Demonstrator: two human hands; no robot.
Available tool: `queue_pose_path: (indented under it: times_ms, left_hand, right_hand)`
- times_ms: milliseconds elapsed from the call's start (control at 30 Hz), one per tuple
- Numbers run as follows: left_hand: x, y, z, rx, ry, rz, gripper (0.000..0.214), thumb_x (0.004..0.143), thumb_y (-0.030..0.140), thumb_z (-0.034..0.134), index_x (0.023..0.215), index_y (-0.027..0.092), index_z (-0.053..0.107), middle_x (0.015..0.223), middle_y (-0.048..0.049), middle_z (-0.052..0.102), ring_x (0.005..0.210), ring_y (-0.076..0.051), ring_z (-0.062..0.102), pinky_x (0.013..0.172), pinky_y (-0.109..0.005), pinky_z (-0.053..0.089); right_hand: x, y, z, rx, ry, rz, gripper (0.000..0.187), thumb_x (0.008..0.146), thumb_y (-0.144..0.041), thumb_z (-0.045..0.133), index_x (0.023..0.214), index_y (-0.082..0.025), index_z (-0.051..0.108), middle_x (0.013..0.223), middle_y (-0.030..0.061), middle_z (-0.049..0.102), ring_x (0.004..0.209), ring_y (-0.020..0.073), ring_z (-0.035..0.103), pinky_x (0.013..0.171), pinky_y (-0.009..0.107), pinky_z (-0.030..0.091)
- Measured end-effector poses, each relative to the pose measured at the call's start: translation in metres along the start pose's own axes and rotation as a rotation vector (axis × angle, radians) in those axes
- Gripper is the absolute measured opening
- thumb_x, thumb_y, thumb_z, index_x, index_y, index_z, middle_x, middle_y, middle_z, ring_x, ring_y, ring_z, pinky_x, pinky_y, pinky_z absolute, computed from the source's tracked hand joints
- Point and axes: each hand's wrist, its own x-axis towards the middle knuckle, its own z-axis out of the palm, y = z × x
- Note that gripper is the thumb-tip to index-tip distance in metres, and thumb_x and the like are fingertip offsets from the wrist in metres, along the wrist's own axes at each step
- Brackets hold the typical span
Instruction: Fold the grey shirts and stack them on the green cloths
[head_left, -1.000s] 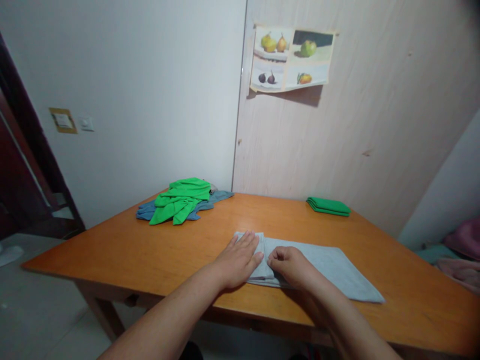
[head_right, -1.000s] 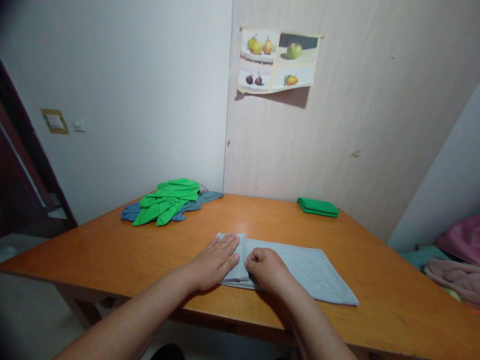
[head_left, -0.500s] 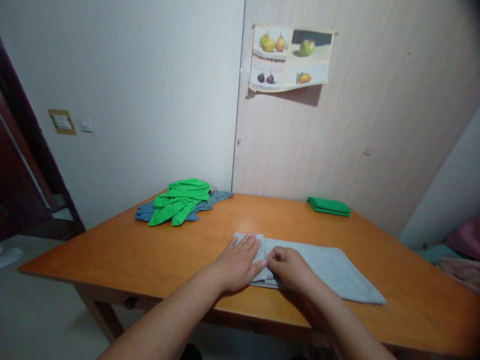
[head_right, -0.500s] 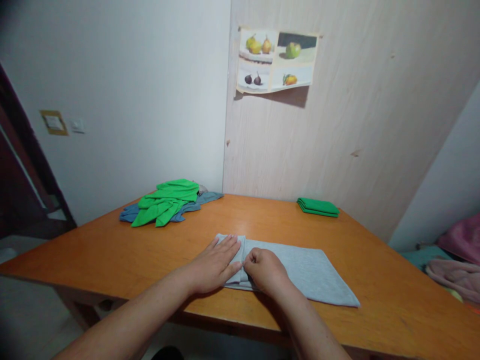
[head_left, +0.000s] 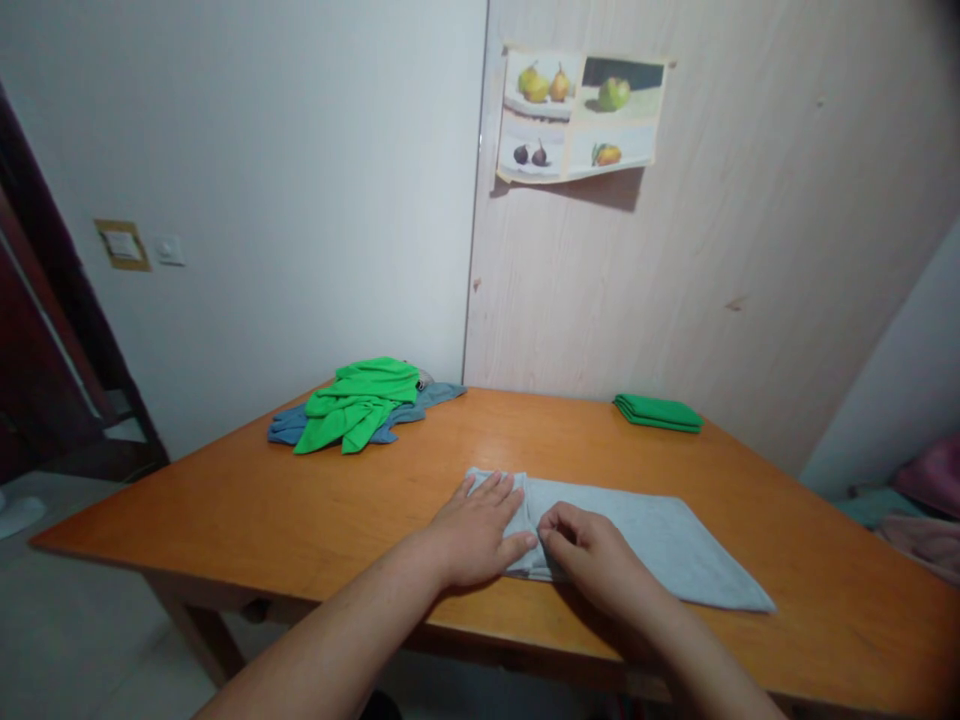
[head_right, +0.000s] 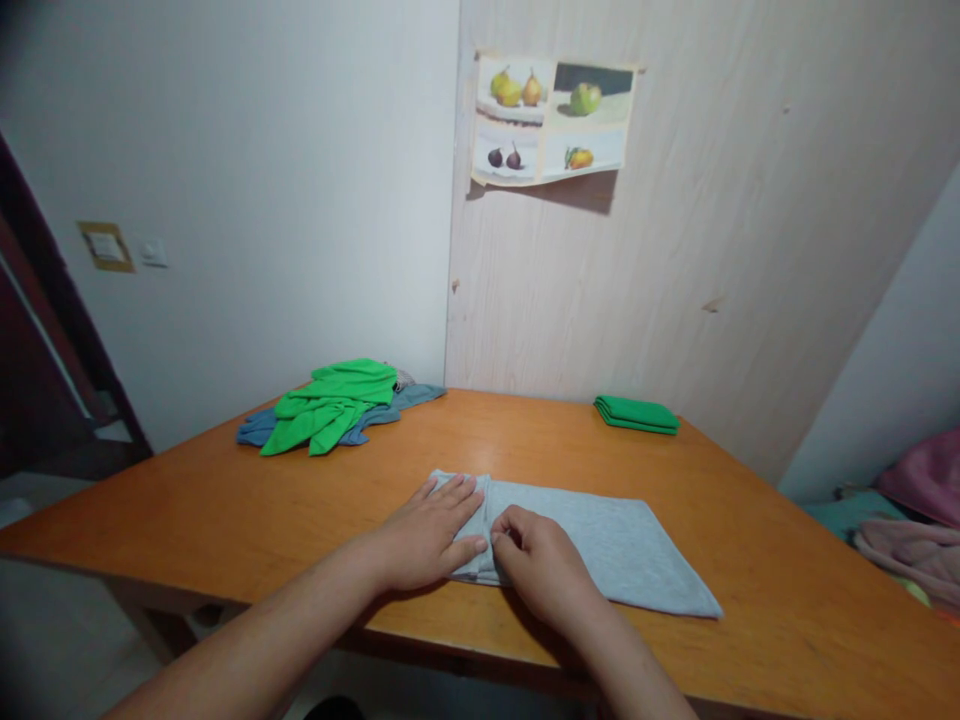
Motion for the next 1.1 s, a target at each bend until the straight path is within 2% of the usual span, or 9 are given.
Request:
queue_pose_path:
  times_ms: [300,400,500,567,633,700,833,967,1100]
  left_hand:
    - [0.001,-0.003,0.002,-0.01,0.02,0.015,0.072,0.096,0.069,0.029,0.151,0.024,0.041,0.161,-0.0129,0.029,0.15,-0.033,0.019,0.12,-0.057,0.013]
    - [0.0,-0.002,0.002,-0.021,0.021,0.01,0.072,0.096,0.069,0.032,0.15,0.024,0.042,0.161,-0.0123,0.03,0.15,-0.033,0.021,0.12,-0.057,0.013]
    - [-0.001,-0.003,0.004,-0.036,0.053,0.015,0.07,0.095,0.068,0.036,0.152,0.027,0.039,0.161,-0.0094,0.03,0.15,-0.032,0.02,0.121,-0.057,0.012]
    - [-0.001,-0.004,0.005,-0.057,0.066,0.011,0.073,0.094,0.067,0.04,0.154,0.025,0.034,0.162,-0.009,0.029,0.15,-0.032,0.02,0.121,-0.057,0.012]
    - [-0.002,-0.004,0.005,-0.081,0.063,0.003,0.079,0.093,0.067,0.044,0.156,0.022,0.029,0.161,-0.0113,0.029,0.15,-0.032,0.021,0.122,-0.056,0.012]
    - [-0.002,-0.003,0.004,-0.107,0.068,0.002,0.088,0.089,0.069,0.05,0.158,0.02,0.024,0.162,-0.0135,0.028,0.149,-0.033,0.023,0.122,-0.055,0.012]
    - [-0.004,-0.001,0.002,-0.159,0.108,0.043,0.114,0.071,0.075,0.067,0.16,0.027,0.013,0.163,-0.0118,0.023,0.149,-0.035,0.023,0.122,-0.056,0.012]
    - [-0.004,-0.005,0.004,-0.157,0.044,0.02,0.124,0.067,0.076,0.068,0.16,0.02,0.007,0.164,-0.0162,0.017,0.151,-0.036,0.016,0.122,-0.057,0.008]
    - [-0.003,-0.008,0.004,-0.146,-0.011,-0.017,0.128,0.065,0.078,0.067,0.16,0.013,0.008,0.164,-0.0193,0.01,0.152,-0.034,0.01,0.123,-0.053,0.004]
  right_hand:
    - [-0.006,-0.015,-0.001,0.126,0.044,-0.034,0.021,0.089,-0.033,0.051,0.084,-0.02,0.067,0.077,0.0003,0.066,0.074,0.0167,0.058,0.067,0.026,0.043]
    - [0.002,-0.012,-0.002,0.122,0.113,-0.045,0.026,0.09,-0.037,0.05,0.084,-0.02,0.068,0.08,0.0024,0.069,0.077,0.0186,0.061,0.071,0.029,0.046]
    - [0.014,-0.009,-0.002,0.035,0.203,-0.081,0.03,0.092,-0.04,0.05,0.097,-0.019,0.071,0.096,0.0068,0.073,0.091,0.022,0.065,0.083,0.034,0.049]
    - [0.021,-0.009,0.0,-0.048,0.202,-0.119,0.04,0.094,-0.045,0.048,0.113,-0.018,0.07,0.115,0.0109,0.072,0.108,0.0246,0.064,0.097,0.038,0.046]
    - [0.026,-0.013,0.005,-0.132,0.132,-0.141,0.053,0.097,-0.051,0.043,0.131,-0.015,0.062,0.136,0.0146,0.062,0.128,0.027,0.054,0.11,0.043,0.038]
    - [0.027,-0.019,0.01,-0.209,0.027,-0.13,0.066,0.098,-0.057,0.036,0.146,-0.013,0.048,0.152,0.0153,0.046,0.144,0.0289,0.036,0.118,0.048,0.027]
    - [0.026,-0.031,0.019,-0.34,-0.16,-0.064,0.077,0.099,-0.064,0.024,0.158,-0.014,0.023,0.163,0.0111,0.021,0.152,0.0303,0.01,0.121,0.055,0.009]
    - [0.023,-0.034,0.021,-0.444,-0.214,-0.015,0.075,0.1,-0.062,0.019,0.159,-0.017,0.013,0.165,0.0081,0.014,0.153,0.0307,0.002,0.121,0.057,0.003]
    - [0.02,-0.032,0.021,-0.508,-0.25,0.02,0.072,0.1,-0.061,0.02,0.159,-0.021,0.013,0.165,0.0065,0.014,0.152,0.0327,0.002,0.119,0.061,0.001]
